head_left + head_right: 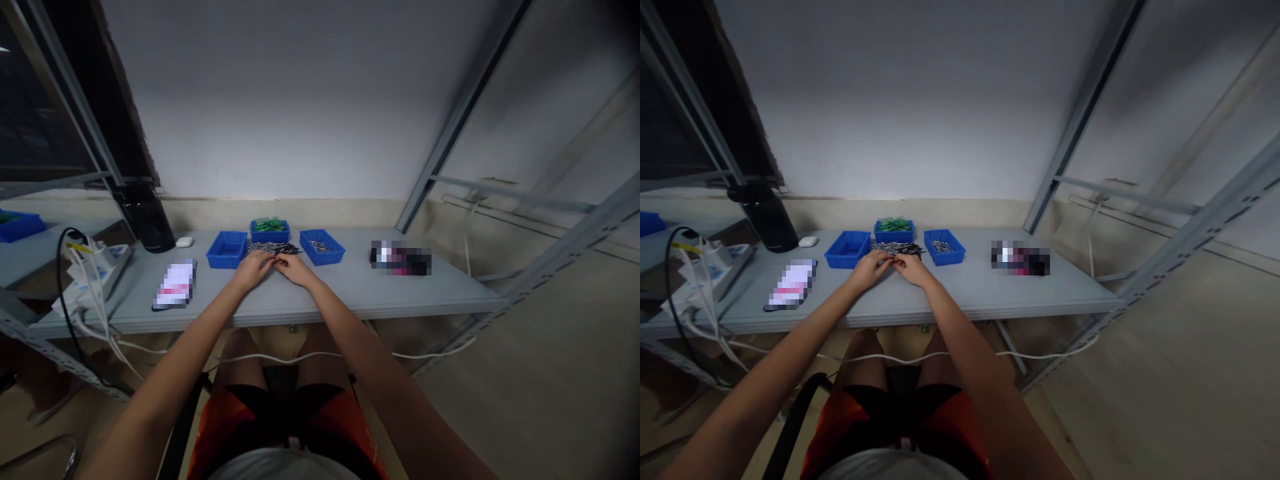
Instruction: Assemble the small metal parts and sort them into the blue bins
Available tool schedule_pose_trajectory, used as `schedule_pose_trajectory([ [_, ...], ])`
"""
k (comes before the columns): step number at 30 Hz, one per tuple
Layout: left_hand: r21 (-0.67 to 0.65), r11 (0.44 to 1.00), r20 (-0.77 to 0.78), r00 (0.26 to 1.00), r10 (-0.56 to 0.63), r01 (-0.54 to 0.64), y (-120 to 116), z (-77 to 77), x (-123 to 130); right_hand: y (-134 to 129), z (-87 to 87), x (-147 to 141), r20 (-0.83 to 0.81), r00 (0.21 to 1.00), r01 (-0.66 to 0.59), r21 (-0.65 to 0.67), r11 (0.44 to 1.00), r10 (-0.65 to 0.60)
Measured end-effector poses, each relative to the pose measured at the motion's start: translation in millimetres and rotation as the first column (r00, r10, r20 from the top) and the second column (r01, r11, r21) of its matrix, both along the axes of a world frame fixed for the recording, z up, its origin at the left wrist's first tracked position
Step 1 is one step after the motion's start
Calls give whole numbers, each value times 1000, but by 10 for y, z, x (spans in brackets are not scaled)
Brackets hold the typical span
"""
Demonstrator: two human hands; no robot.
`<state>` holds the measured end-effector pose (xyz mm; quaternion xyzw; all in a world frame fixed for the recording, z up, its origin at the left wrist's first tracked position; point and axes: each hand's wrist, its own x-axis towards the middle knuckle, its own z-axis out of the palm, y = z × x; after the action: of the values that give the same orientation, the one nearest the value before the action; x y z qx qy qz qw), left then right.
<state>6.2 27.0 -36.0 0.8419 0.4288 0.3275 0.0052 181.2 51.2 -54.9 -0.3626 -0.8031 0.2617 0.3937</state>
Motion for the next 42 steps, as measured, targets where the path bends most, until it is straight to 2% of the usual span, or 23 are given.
schedule_pose_trajectory([
  [5, -109, 993, 55, 998, 42, -36, -10, 7, 1, 18, 21, 20, -77, 996, 42, -3, 999, -43],
  [8, -83, 995, -1, 998, 63, -62, 10, -9, -11, 20, 38, 21, -117, 992, 47, -14, 999, -49],
  [13, -32, 997, -82, 995, 61, -63, 40, -36, -27, 13, 30, 14, -81, 997, -1, -85, 996, -5],
  [20, -41, 998, -89, 995, 48, -52, 24, -17, -22, 53, -11, 18, -151, 986, -93, -190, 977, 64],
  [26, -16, 998, -95, 994, 53, -55, 31, -6, -31, 46, 36, 27, -186, 983, -53, -284, 957, -1],
  [29, -20, 999, -121, 992, 47, -50, 34, -16, -33, 38, 47, 27, -219, 974, 2, -232, 973, -54],
  [34, -51, 999, -179, 984, 9, -18, 10, -18, -15, 59, 18, 19, -192, 981, 4, -108, 994, -25],
  [42, 11, 995, -92, 991, 101, -100, -19, 20, -12, 55, 35, 60, -176, 983, 33, -118, 992, -53],
])
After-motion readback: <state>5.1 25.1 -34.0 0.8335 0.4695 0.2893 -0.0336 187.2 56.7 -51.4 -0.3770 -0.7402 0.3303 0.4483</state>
